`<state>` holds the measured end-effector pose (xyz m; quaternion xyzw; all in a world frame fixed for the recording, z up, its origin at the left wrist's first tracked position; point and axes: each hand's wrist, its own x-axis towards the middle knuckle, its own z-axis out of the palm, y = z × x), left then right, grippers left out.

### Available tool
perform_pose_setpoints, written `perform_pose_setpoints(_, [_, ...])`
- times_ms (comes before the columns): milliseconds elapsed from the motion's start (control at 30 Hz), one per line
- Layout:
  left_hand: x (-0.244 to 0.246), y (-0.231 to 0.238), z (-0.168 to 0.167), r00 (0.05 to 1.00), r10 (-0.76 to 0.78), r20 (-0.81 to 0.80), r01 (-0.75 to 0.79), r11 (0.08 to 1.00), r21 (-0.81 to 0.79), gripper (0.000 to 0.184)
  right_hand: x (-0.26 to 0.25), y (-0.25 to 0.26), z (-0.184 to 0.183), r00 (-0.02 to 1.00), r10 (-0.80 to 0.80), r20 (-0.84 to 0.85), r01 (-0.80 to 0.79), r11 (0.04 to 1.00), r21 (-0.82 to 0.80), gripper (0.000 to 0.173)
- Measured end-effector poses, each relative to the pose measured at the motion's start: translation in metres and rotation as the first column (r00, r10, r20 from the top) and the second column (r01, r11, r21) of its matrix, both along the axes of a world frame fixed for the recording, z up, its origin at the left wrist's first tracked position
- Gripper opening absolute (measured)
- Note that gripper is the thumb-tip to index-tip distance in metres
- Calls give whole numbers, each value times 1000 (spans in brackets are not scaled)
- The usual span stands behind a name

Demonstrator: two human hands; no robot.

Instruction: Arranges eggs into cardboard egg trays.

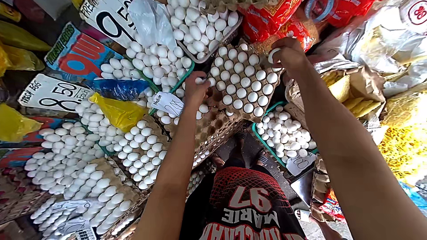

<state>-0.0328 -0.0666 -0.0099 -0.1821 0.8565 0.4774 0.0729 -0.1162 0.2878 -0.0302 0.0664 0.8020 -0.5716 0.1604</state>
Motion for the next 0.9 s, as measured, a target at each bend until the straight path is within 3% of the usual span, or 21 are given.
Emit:
perform_pose_setpoints(33, [-5, 2, -2, 998, -58, 40, 66, 969, -239, 50, 3, -4, 0, 998, 41, 38, -42, 998, 41, 55])
perform_pose_setpoints(100, [-14, 12, -3, 988, -98, 117, 144, 847, -511, 48, 8, -20, 6, 972, 228, 58, -232, 896, 378, 43])
perform_pose_setpoints(133, [-18, 16, -4, 983, -102, 152, 172, 795, -581, 49, 11, -31, 10, 945, 316, 83, -305, 765, 568, 40])
perform_pose_setpoints(200, [-22, 21, -5, 971, -106, 213, 220, 742, -634, 51, 22, -52, 21, 905, 390, 167, -373, 542, 753, 47])
perform_pose_setpoints(267, [-23, 23, -3, 954, -127, 273, 280, 704, -653, 54, 26, -59, 22, 890, 420, 177, -378, 464, 801, 52])
perform_pose_setpoints(300, [-22, 23, -4, 948, -135, 288, 299, 687, -662, 55, 26, -54, 19, 891, 429, 151, -369, 488, 791, 51])
perform_pose_setpoints(367, [-24, 24, -4, 948, -153, 279, 307, 664, -682, 55, 24, -32, 11, 925, 375, 68, -326, 686, 651, 45])
perform_pose_setpoints(433, [-22, 22, -7, 950, -163, 268, 307, 655, -691, 54, 31, -12, 9, 977, 195, 81, -209, 947, 245, 44])
perform_pose_setpoints(467, [-21, 21, -8, 951, -167, 261, 305, 657, -689, 53, 35, -7, 11, 982, 125, 145, -136, 988, 69, 46])
perform_pose_setpoints(500, [-21, 20, -8, 951, -172, 255, 304, 662, -685, 52, 37, -6, 13, 975, 110, 193, -110, 994, -9, 48])
perform_pose_setpoints(533, [-20, 20, -6, 953, -178, 245, 300, 670, -679, 51, 39, -8, 16, 968, 144, 205, -150, 988, 18, 48])
perform_pose_setpoints(567, [-19, 19, -4, 957, -183, 224, 287, 689, -665, 50, 41, -14, 19, 960, 213, 184, -240, 960, 143, 44])
perform_pose_setpoints(600, [-20, 19, -1, 964, -184, 189, 263, 724, -637, 49, 43, -23, 21, 944, 293, 153, -329, 875, 355, 41])
perform_pose_setpoints(667, [-18, 16, 4, 978, -181, 105, 209, 824, -527, 50, 51, -51, 28, 895, 404, 187, -409, 582, 703, 57])
perform_pose_setpoints(733, [-11, 15, 11, 990, -141, 26, 142, 934, -328, 51, 60, -73, 32, 872, 418, 255, -425, 386, 819, 71])
perform_pose_setpoints(767, [-3, 16, 15, 994, -106, -27, 99, 977, -190, 48, 63, -77, 32, 869, 426, 252, -417, 355, 837, 69])
perform_pose_setpoints(833, [19, 18, 25, 993, -53, -109, 69, 986, 151, 39, 67, -66, 27, 877, 448, 173, -384, 439, 813, 59])
perform_pose_setpoints(900, [50, 18, 32, 992, -28, -124, 81, 890, 449, 34, 70, -36, 20, 917, 398, 40, -332, 703, 629, 50])
